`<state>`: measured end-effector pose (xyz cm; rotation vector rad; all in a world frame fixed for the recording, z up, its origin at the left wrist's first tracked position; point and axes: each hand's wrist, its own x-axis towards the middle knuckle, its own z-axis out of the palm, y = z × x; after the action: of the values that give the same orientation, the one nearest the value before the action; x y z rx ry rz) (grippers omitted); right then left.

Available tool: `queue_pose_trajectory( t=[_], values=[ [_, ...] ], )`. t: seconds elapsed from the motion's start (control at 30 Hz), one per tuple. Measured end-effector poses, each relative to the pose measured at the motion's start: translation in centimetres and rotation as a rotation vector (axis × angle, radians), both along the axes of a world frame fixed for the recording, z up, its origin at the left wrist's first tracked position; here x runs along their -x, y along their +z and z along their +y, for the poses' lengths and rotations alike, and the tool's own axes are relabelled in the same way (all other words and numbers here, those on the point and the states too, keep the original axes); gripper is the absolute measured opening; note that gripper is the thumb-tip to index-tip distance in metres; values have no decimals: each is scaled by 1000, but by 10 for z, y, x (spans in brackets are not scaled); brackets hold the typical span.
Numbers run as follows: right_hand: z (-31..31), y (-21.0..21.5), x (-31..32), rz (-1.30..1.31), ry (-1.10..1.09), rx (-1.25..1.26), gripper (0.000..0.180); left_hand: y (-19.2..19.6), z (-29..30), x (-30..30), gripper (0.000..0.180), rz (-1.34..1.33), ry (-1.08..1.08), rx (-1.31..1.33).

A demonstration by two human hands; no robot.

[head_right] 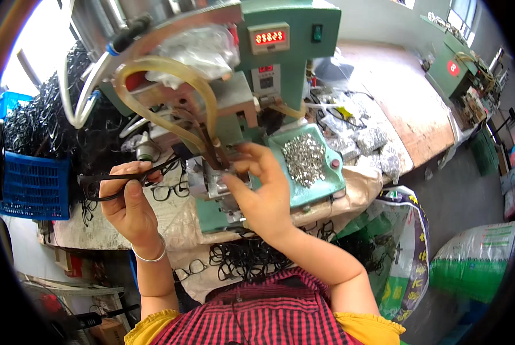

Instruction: The person repeatedly picks up black eyeglass frames from a pile, places them into a green machine, and presses a lever to attach small metal components. The person then removes the finished glasses and places them on the table, continuing the cycle with additional frames.

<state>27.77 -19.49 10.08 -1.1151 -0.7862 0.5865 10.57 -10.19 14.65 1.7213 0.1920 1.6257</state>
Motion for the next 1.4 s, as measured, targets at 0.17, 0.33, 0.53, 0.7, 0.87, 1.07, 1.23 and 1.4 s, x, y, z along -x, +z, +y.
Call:
queue_pose_trajectory(
  t=[0.17,0.33,0.53,0.7,0.87,1.07,1.23,1.4],
  values=[
    [4,-3,-10,-12,98,14,50,-4,-13,1,16,-37,4,51],
    [5,-15,-16,15,105,31,52,12,-44,5,23,-36,50,59],
    [11,-4,-9,11,157,-19,54,10,-9,-3,11,64,110,96],
    [-17,10,-21,-122,202,91,59,3,-18,2,17,313,35,-134],
    [-20,-39,-90,-547,-447,92,50,-25,-33,-15,26,628,16,-512],
    [-81,-82,-102,-895,-465,567,34,-34,-34,-17,25,615,11,-518],
    [-27,-113,-111,-1114,-578,437,16,-43,-48,-5,28,596,106,-463],
    [-29,-110,-115,-1006,-661,254,7,-106,-88,36,44,452,429,-289]
  ],
)
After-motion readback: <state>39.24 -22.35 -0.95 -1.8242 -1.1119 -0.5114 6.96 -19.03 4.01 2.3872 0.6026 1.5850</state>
